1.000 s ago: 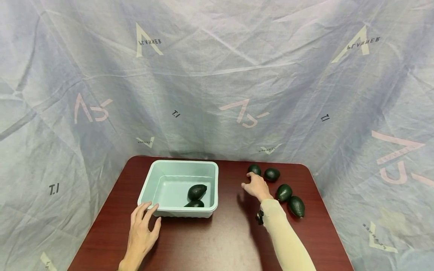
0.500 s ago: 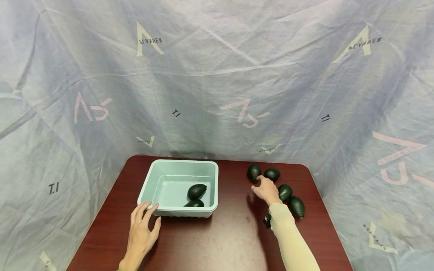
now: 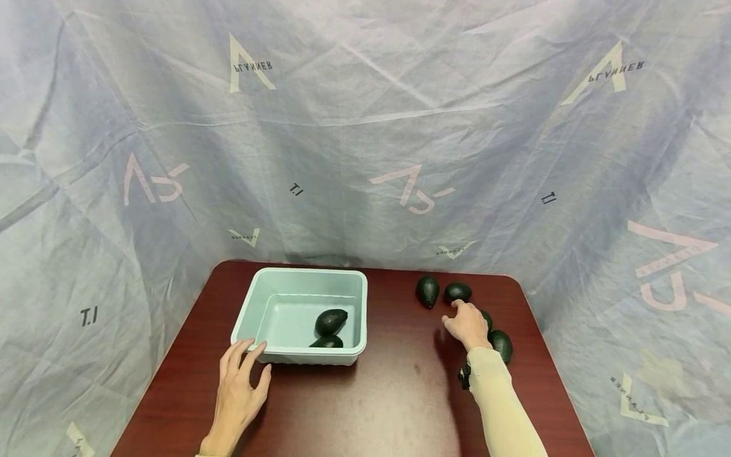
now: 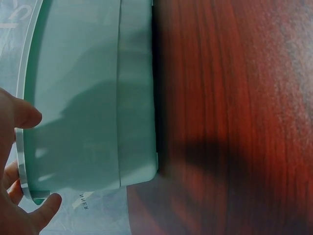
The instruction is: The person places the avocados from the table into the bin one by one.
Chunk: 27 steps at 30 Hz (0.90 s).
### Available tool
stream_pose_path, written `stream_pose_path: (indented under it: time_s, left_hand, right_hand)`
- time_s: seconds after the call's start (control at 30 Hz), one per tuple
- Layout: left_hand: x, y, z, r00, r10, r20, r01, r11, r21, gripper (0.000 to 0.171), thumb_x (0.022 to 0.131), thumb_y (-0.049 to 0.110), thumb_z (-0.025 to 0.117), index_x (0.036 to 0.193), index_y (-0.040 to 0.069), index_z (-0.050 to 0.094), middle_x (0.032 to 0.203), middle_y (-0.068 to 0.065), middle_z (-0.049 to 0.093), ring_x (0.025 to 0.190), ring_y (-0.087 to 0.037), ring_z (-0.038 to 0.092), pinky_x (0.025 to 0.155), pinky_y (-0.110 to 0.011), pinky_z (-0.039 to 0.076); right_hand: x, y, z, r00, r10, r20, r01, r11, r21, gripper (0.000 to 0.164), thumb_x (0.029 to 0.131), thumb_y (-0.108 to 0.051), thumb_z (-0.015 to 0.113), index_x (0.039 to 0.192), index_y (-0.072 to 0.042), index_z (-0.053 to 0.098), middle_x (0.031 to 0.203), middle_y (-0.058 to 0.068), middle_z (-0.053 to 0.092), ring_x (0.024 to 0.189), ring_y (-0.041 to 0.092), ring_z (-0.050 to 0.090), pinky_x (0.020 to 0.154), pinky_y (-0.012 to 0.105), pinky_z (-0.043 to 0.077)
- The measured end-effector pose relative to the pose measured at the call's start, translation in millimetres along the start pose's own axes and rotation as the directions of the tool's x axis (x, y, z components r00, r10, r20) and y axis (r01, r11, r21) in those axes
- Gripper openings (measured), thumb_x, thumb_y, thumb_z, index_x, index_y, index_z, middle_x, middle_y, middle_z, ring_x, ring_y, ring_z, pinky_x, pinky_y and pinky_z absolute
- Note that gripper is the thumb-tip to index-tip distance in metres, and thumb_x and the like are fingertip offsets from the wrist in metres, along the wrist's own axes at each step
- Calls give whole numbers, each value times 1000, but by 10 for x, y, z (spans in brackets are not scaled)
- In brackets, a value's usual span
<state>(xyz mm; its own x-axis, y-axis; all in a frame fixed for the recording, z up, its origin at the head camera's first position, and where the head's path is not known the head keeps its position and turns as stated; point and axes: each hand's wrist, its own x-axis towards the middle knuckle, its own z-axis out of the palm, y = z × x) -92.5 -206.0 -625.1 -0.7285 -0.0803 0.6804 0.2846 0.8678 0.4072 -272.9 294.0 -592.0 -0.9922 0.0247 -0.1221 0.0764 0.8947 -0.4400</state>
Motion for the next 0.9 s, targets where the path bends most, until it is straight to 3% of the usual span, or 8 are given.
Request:
stream_pose_path:
  time_s: [0.2,0.4,0.9]
  left_hand:
    - [3,4,-7,1000,1,4,-1,1000,-4,50,79,3,84,128,9,75,137,-20,64,136,-45,50,86,-52,55]
    - [10,7,-6,1000,8,-6,-8,1000,-4,51,78,2,84,128,8,75,136,-21,64,135,-46,51,91,-49,49]
    - [8,16,5,1000,-6,-5,6,1000,-6,51,79,2,83,129,8,74,137,-21,64,136,-46,50,93,-49,49]
  right_hand:
    - [-14,162,-80,998,29,-52,-29,1000,6,57,99,-31,66,145,1,57,145,36,55,128,59,54,102,72,46]
    - [-17,330,-99,995,57,-86,-63,996,-62,56,98,-27,65,144,4,57,147,42,47,129,63,47,103,76,41]
    - [-7,459,-88,992,124,2,-123,986,-114,72,94,-14,65,155,10,36,145,51,35,130,69,39,101,79,36]
